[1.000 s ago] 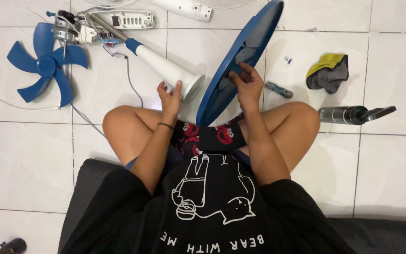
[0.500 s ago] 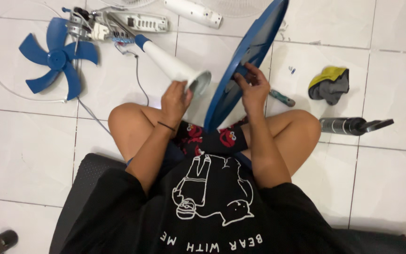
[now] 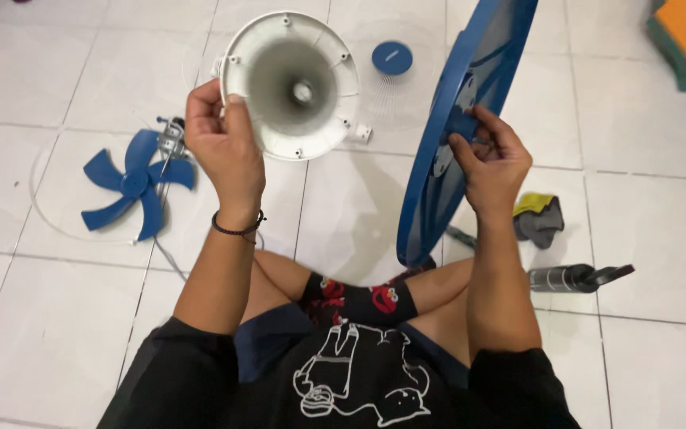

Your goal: The person assembles an electric fan by attaching the blue base to the white neck and securing it with screws using a screwdriver. They insert and tighten multiple screws into the base to fix the neck in place.

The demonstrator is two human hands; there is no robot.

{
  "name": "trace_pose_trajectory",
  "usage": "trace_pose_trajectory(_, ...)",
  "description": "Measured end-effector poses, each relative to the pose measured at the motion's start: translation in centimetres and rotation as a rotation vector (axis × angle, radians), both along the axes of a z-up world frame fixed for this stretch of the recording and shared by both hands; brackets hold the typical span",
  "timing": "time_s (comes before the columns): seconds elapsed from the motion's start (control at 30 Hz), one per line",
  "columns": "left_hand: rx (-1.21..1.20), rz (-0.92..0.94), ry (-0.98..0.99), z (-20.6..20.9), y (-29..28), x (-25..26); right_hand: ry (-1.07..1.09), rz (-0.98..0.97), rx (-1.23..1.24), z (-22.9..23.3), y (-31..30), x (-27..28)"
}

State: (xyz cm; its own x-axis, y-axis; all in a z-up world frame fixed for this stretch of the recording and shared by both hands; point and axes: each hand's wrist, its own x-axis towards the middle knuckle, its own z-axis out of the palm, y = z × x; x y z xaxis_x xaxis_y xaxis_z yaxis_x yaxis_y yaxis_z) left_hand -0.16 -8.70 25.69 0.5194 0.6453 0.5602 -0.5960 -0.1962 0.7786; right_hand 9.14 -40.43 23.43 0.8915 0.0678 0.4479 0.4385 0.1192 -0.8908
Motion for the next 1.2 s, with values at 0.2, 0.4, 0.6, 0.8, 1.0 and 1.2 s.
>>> trace_pose_trajectory(0.2,-0.249,-0.207,0.12,-0.6,-0.8,4.8,-0.229,-0.054,-0.347,7.2,-0.5,-0.2)
trace_pose_trajectory(0.4,-0.307,-0.393,0.122,-3.0,-1.8,5.8,-0.4,0.07,-0.477,11.0,2.4,0.3)
trace_pose_trajectory(0.6,-0.235,-0.397,0.103,-4.5,-1.9,5.8,-0.342,0.216,-0.66,11.2,5.5,2.9)
trace_pose_trajectory(0.8,-0.416,-0.48,0.263,-4.3,-2.0,6.9,-0.197,0.331,-0.731,10.6,8.6,6.7)
trace_pose_trajectory(1.0,-0.292,-0.496,0.22,-3.6,-1.0,7.5,-0.287,0.221,-0.904,11.0,9.7,8.2)
trace_pose_trajectory(1.2,0.552,-0.12,0.117,-5.3,0.6,6.0,-0.321,0.199,-0.971,11.7,11.5,7.5)
